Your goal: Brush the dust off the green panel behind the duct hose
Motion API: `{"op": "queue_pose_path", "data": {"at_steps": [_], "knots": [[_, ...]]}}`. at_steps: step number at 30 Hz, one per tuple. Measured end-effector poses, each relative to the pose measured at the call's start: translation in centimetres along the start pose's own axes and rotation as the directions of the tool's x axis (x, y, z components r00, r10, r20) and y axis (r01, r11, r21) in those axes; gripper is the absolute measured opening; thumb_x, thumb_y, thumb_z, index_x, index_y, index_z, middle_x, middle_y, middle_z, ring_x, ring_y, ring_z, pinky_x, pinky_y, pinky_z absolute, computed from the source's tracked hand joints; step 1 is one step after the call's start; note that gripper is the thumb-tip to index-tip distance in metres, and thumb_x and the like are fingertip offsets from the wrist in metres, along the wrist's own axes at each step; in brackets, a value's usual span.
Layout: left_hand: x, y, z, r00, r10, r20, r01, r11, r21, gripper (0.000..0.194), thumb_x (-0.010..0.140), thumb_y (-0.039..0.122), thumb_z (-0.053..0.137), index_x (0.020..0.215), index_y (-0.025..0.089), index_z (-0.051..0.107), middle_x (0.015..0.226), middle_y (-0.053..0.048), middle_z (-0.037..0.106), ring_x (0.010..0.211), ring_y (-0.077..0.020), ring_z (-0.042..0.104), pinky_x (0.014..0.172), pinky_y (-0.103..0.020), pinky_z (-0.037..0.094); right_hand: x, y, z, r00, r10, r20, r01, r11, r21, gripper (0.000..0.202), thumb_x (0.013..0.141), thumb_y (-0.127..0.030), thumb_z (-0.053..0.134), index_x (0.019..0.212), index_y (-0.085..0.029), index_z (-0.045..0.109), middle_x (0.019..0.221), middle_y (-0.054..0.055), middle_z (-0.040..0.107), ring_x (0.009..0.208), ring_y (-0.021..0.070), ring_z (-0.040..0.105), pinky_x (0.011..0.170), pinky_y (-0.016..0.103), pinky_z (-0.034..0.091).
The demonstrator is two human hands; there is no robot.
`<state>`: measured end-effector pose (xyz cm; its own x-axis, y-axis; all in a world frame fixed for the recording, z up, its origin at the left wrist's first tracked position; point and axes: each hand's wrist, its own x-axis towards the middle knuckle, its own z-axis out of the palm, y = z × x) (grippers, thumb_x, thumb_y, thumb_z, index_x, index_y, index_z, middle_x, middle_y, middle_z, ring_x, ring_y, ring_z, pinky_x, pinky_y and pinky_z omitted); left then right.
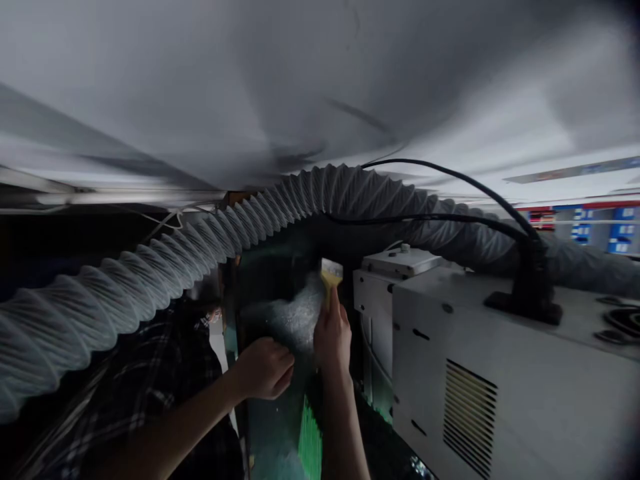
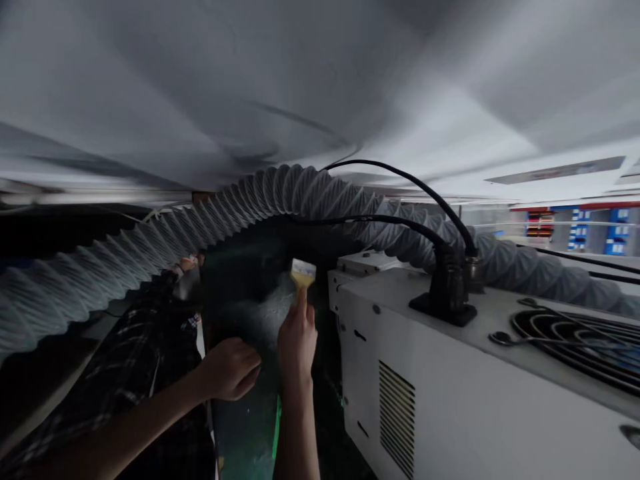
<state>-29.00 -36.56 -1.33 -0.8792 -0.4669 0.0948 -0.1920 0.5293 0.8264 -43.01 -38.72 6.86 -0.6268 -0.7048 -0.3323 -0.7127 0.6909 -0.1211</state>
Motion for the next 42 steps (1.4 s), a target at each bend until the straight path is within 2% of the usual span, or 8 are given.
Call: {"op": "queue_pose_path", "data": {"at_steps": [5,13,16,21,24,30,37,42], "knots": [[0.0,-0.1,0.2,1.000,-0.002,0.009,0.002,1.000,0.001,0.013,0.079,0.024,0.043,0.070,0.018,0.049,0.064,0.000,0.052,0.060,-0.0150,0.048,0.058,-0.033,0.030,1.3,0.8,2.1,0.984,0.177,-0.036,-0.181,0.975,-0.133,0.055,0.088,-0.023,0.022,0.142,-0.012,0.020,0.101,0.014,0.054,0.081,0.0219,0.057,0.065,0.031,0.041],[0.0,-0.1,0.2,1.000,0.011,0.019,-0.011,1.000,0.005,0.013,0.080,0.022,0.042,0.069,0.018,0.049,0.064,0.000,0.051,0.061,-0.0146,0.048,0.059,-0.033,0.029,-8.1,6.0,-0.8,0.864,0.416,0.283,-0.352,0.902,-0.250,0.055,0.087,-0.021,0.018,0.140,-0.008,0.024,0.091,0.014,0.058,0.079,0.0239,0.059,0.062,0.031,0.039],[-0.2,-0.2,0.4,1.000,0.027,-0.017,-0.027,1.000,0.003,0.012,0.079,0.022,0.044,0.070,0.017,0.049,0.065,0.000,0.052,0.061,-0.0143,0.048,0.060,-0.033,0.029,-8.3,5.3,-2.3,0.893,0.384,0.234,-0.345,0.919,-0.189,0.053,0.090,-0.029,0.019,0.139,-0.015,0.029,0.101,0.013,0.058,0.084,0.0237,0.058,0.065,0.032,0.040],[-0.4,-0.3,0.4,0.996,0.056,-0.064,-0.056,0.998,0.002,0.015,0.080,0.022,0.042,0.068,0.017,0.048,0.062,0.000,0.050,0.059,-0.0135,0.046,0.058,-0.032,0.029,-2.6,2.2,-2.1,0.995,0.070,0.068,-0.071,0.997,0.006,0.051,0.089,-0.029,0.026,0.138,-0.016,0.032,0.111,0.012,0.055,0.095,0.0209,0.055,0.078,0.030,0.042],[-0.3,-0.3,0.2,0.996,0.061,-0.064,-0.061,0.998,0.010,0.014,0.079,0.022,0.043,0.067,0.017,0.048,0.062,0.000,0.050,0.058,-0.0132,0.046,0.058,-0.032,0.029,-2.2,2.0,-2.2,0.986,0.072,0.148,-0.072,0.997,-0.005,0.050,0.087,-0.027,0.030,0.136,-0.018,0.037,0.107,0.011,0.058,0.099,0.0213,0.055,0.084,0.031,0.041],[-0.2,-0.2,-0.3,0.992,0.105,-0.070,-0.102,0.994,0.034,0.014,0.078,0.021,0.042,0.067,0.017,0.050,0.060,0.000,0.051,0.056,-0.0136,0.047,0.055,-0.031,0.030,-8.1,3.8,-4.4,0.916,0.203,0.345,-0.186,0.979,-0.083,0.048,0.087,-0.027,0.030,0.132,-0.021,0.042,0.113,0.008,0.058,0.102,0.0217,0.055,0.084,0.032,0.041],[-3.4,3.2,1.9,0.987,0.144,0.075,-0.141,0.989,-0.047,0.005,0.069,0.022,0.048,0.065,0.019,0.049,0.059,0.002,0.054,0.053,-0.0145,0.048,0.052,-0.031,0.031,-3.7,-1.2,-4.2,0.935,0.117,0.336,-0.073,0.988,-0.139,0.050,0.086,-0.025,0.030,0.135,-0.028,0.037,0.108,0.008,0.060,0.093,0.0252,0.059,0.072,0.034,0.042],[-6.0,5.7,3.4,0.959,0.094,0.267,-0.090,0.996,-0.028,0.007,0.071,0.024,0.047,0.070,0.019,0.052,0.067,0.000,0.059,0.061,-0.0176,0.055,0.055,-0.032,0.037,-10.5,1.6,-3.7,0.881,0.226,0.415,-0.151,0.967,-0.206,0.049,0.083,-0.030,0.038,0.132,-0.034,0.041,0.122,0.010,0.052,0.088,0.0282,0.060,0.061,0.033,0.042]]}}
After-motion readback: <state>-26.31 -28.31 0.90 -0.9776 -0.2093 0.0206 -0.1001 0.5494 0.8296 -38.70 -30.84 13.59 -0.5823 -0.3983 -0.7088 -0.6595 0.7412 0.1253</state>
